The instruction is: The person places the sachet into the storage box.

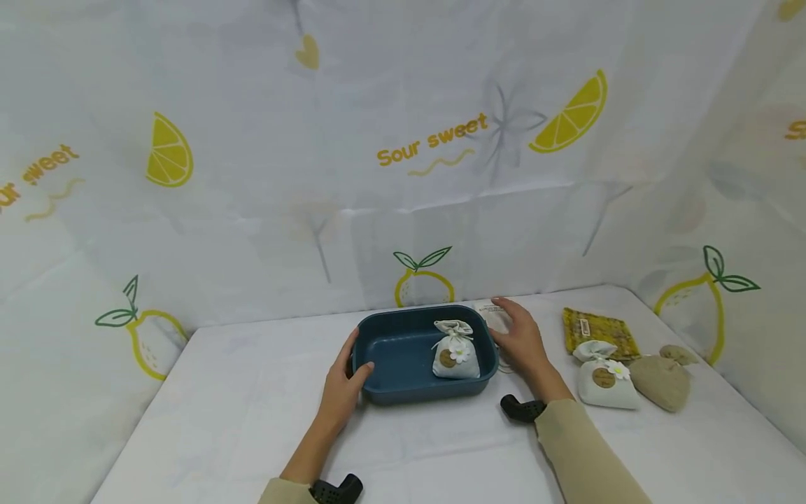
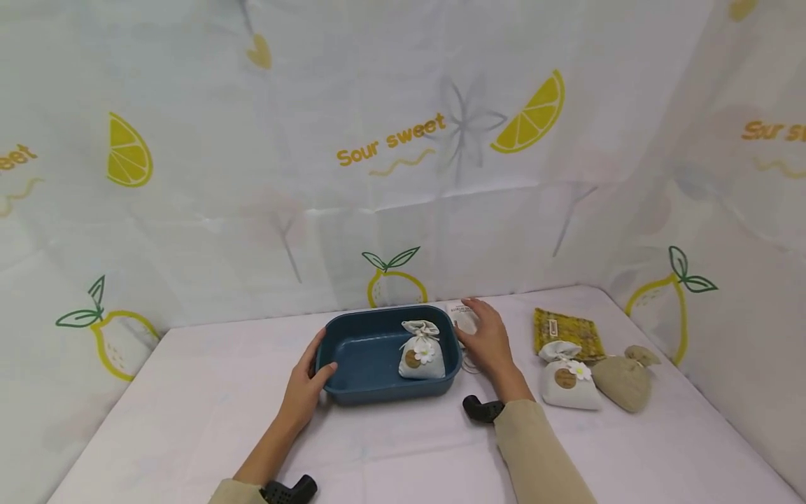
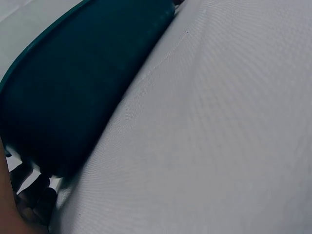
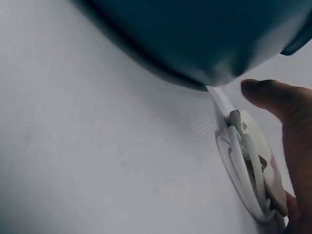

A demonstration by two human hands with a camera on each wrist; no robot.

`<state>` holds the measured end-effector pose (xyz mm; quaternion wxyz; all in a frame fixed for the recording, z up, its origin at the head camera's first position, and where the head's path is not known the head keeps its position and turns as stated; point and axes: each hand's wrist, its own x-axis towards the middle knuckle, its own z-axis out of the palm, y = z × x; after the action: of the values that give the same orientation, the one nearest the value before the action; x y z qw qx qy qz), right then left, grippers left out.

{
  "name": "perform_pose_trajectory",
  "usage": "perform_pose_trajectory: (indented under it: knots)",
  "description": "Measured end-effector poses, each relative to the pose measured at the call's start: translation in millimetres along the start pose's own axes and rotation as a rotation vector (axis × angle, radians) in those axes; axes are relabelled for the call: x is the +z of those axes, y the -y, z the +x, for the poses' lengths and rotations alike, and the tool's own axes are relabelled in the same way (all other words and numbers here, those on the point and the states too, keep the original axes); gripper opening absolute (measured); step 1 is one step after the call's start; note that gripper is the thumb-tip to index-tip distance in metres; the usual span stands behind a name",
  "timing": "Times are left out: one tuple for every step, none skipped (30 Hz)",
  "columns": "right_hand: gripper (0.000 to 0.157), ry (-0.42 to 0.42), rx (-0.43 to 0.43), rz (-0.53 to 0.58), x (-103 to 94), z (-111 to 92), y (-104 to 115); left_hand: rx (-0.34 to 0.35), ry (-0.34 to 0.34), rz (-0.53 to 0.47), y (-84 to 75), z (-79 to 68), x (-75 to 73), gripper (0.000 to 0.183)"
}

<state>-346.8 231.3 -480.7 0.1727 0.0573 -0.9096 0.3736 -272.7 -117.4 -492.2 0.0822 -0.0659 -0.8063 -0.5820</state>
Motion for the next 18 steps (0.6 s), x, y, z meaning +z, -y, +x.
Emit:
perform_pose_trajectory:
  knots:
    - [0.065, 0.02, 0.0, -0.017, 1.0, 1, -2, 0.001, -0.002, 0.001, 0.3, 0.0, 0.4, 0.069]
    - [0.069, 0.04, 0.0, -0.03, 2.1, 2, -3, -0.002, -0.003, 0.003, 0.4, 0.0, 0.4, 0.069]
    - [0.071, 0.06, 0.001, -0.045, 3.2, 3, -4, -0.004, -0.003, 0.004, 0.3, -0.1, 0.3, 0.069]
    - [0.073, 0.073, 0.002, -0.057, 3.2, 3, -5, -0.008, -0.003, 0.003, -0.4, -0.2, 0.2, 0.069]
    - [0.075, 0.082, 0.005, -0.071, 3.0, 3, -6, -0.006, -0.003, 0.006, -1.2, -0.5, 0.1, 0.069]
    - [0.076, 0.086, 0.013, -0.077, 2.8, 4, -6, -0.005, -0.003, 0.009, -2.0, -0.7, -0.3, 0.069]
    - [0.075, 0.085, 0.016, -0.082, 2.5, 4, -7, -0.004, -0.004, 0.012, -2.8, -1.0, -0.7, 0.069]
    - [0.075, 0.081, 0.023, -0.086, 2.0, 3, -7, -0.006, -0.004, 0.014, -3.5, -1.2, -1.3, 0.069]
    - [0.073, 0.073, 0.034, -0.093, 1.4, 3, -7, -0.003, -0.003, 0.015, -4.2, -1.4, -1.8, 0.068]
    - [0.073, 0.067, 0.048, -0.095, 0.7, 3, -7, -0.001, -0.003, 0.016, -4.6, -1.8, -2.3, 0.068]
    - [0.072, 0.061, 0.066, -0.098, 0.0, 2, -7, 0.002, -0.002, 0.016, -5.0, -2.1, -2.6, 0.068]
    - [0.071, 0.057, 0.086, -0.098, -0.8, 1, -7, 0.003, -0.001, 0.013, -5.0, -2.2, -3.0, 0.068]
    - [0.071, 0.055, 0.105, -0.098, -1.6, 1, -7, 0.006, 0.0, 0.01, -4.9, -2.4, -3.1, 0.068]
    - [0.071, 0.053, 0.124, -0.092, -2.6, 0, -7, 0.01, 0.002, 0.006, -4.7, -2.5, -3.0, 0.067]
    - [0.071, 0.053, 0.141, -0.086, -3.4, -2, -7, 0.014, 0.004, 0.004, -4.3, -2.5, -2.9, 0.067]
    - [0.07, 0.052, 0.158, -0.078, -4.2, -3, -7, 0.016, 0.005, 0.005, -4.2, -2.8, -2.6, 0.067]
    - [0.069, 0.049, 0.171, -0.071, -5.2, -5, -8, 0.018, 0.008, 0.004, -3.7, -2.7, -2.2, 0.067]
    - [0.069, 0.045, 0.183, -0.062, -6.1, -7, -8, 0.018, 0.01, 0.006, -3.2, -2.6, -1.7, 0.067]
